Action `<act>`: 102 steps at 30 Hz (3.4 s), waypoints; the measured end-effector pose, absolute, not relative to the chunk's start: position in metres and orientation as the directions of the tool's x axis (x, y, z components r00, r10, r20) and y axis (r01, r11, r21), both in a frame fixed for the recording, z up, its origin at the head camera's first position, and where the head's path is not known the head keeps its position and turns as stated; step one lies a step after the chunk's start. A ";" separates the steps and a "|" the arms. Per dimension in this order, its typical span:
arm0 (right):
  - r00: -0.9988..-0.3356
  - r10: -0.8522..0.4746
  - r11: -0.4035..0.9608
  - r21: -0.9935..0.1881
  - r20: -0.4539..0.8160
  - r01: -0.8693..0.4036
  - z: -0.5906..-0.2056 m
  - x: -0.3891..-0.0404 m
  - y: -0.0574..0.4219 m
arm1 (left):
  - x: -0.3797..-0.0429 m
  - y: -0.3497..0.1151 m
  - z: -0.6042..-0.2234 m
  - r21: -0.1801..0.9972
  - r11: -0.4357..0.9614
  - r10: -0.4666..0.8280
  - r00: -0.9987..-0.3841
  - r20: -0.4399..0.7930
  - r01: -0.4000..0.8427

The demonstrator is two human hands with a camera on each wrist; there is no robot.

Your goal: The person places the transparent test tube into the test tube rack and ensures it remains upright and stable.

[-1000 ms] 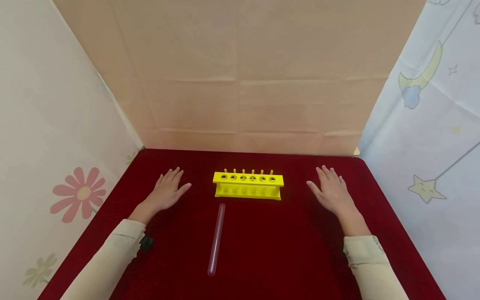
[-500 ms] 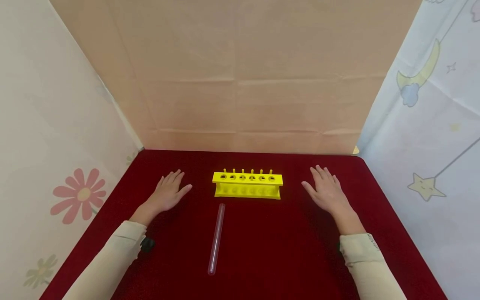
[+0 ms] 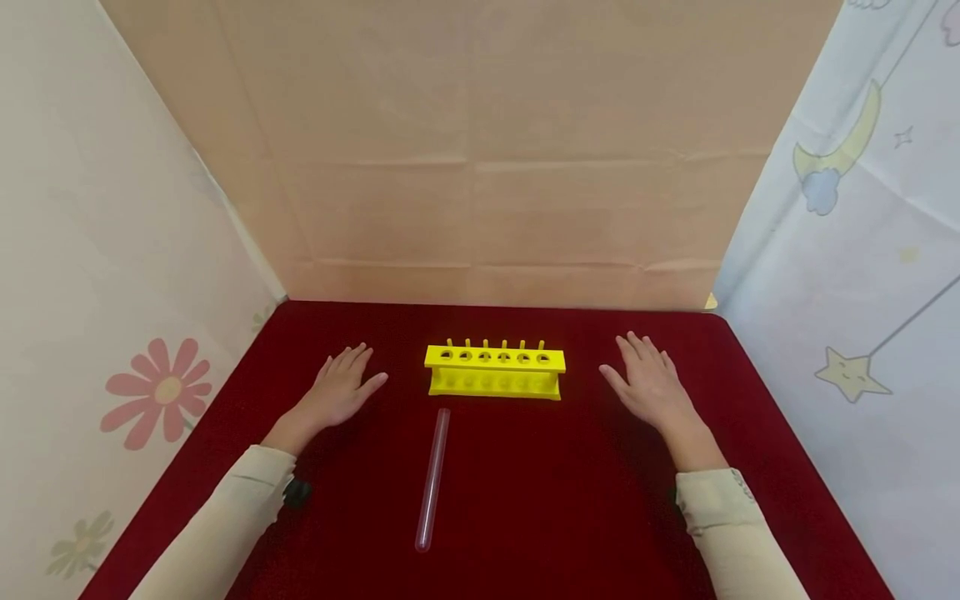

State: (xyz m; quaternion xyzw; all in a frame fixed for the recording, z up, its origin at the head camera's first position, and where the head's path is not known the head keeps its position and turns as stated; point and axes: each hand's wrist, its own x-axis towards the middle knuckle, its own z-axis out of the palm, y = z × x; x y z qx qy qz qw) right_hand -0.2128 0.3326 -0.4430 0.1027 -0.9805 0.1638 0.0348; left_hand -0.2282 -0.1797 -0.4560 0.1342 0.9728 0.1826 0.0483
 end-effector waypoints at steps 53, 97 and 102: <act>-0.971 -0.206 0.924 -0.303 0.124 -0.234 -0.435 -0.213 0.321 | -0.219 -0.161 -0.457 0.373 0.887 0.314 -0.948 -0.052 0.273; -0.968 -0.220 0.923 -0.297 0.121 -0.246 -0.431 -0.215 0.301 | -0.207 -0.147 -0.457 0.367 0.883 0.345 -0.935 -0.082 0.294; -0.966 -0.226 0.922 -0.293 0.124 -0.254 -0.429 -0.216 0.298 | -0.206 -0.145 -0.457 0.354 0.886 0.348 -0.934 -0.082 0.299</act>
